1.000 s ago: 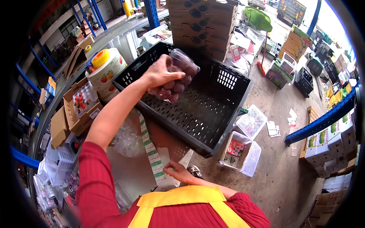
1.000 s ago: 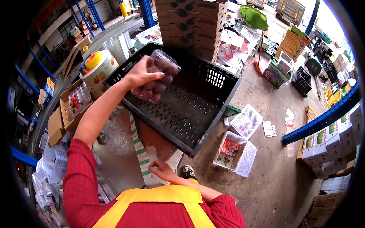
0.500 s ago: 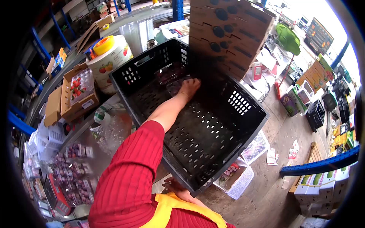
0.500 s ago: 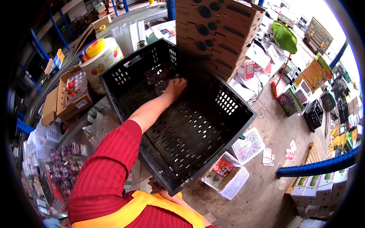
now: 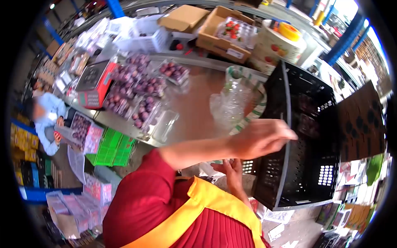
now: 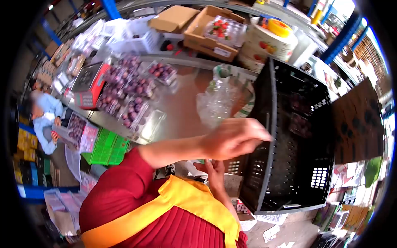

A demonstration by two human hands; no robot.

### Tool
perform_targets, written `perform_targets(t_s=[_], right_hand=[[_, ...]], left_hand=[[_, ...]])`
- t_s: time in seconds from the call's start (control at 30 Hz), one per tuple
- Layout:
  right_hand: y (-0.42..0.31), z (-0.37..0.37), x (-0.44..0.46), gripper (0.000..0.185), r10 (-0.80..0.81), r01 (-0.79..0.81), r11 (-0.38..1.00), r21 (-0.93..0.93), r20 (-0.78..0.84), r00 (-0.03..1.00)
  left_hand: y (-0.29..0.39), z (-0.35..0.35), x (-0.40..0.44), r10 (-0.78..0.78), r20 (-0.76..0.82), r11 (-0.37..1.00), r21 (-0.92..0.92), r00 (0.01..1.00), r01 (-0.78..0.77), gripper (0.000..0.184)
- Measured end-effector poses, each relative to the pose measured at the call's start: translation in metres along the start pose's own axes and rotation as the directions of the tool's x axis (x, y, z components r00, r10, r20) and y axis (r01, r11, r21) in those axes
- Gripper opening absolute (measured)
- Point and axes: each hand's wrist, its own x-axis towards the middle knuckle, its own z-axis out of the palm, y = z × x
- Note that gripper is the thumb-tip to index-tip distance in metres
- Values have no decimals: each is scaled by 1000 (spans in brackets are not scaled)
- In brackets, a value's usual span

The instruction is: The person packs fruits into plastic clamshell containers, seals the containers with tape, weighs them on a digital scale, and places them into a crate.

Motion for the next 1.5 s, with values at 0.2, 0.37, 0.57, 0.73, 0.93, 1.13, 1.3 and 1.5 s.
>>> perform_targets(t_s=[0.2,0.37,0.57,0.73,0.93,1.13,1.3,1.5], right_hand=[[31,74,52,37,96,-85,994,-71,182,978],[89,117,122,34,-57,58,990,-125,11,998],[103,139,133,37,-95,67,970,-236,-110,989],[111,140,116,39,-8,-19,979,-202,-131,991],[112,125,118,39,22,-43,980,-192,-112,993],[96,96,122,40,14,-29,977,-210,-70,997],[87,74,130,40,23,-28,980,-196,-26,999],[92,73,149,37,17,-10,976,-218,31,999]], left_hand=[[40,-242,-296,-376,-801,405,310,465,861,24],[43,-359,-423,-448,-856,150,213,259,965,43],[44,-348,-383,-500,-658,289,486,563,825,56],[11,-394,-393,-657,-699,152,246,283,957,29],[10,-399,-372,-946,-241,165,217,216,962,23],[45,-324,-368,-819,-507,247,112,269,963,20],[79,-290,-353,-711,-652,280,81,264,956,23],[117,-324,-302,-456,-850,349,101,263,932,24]])
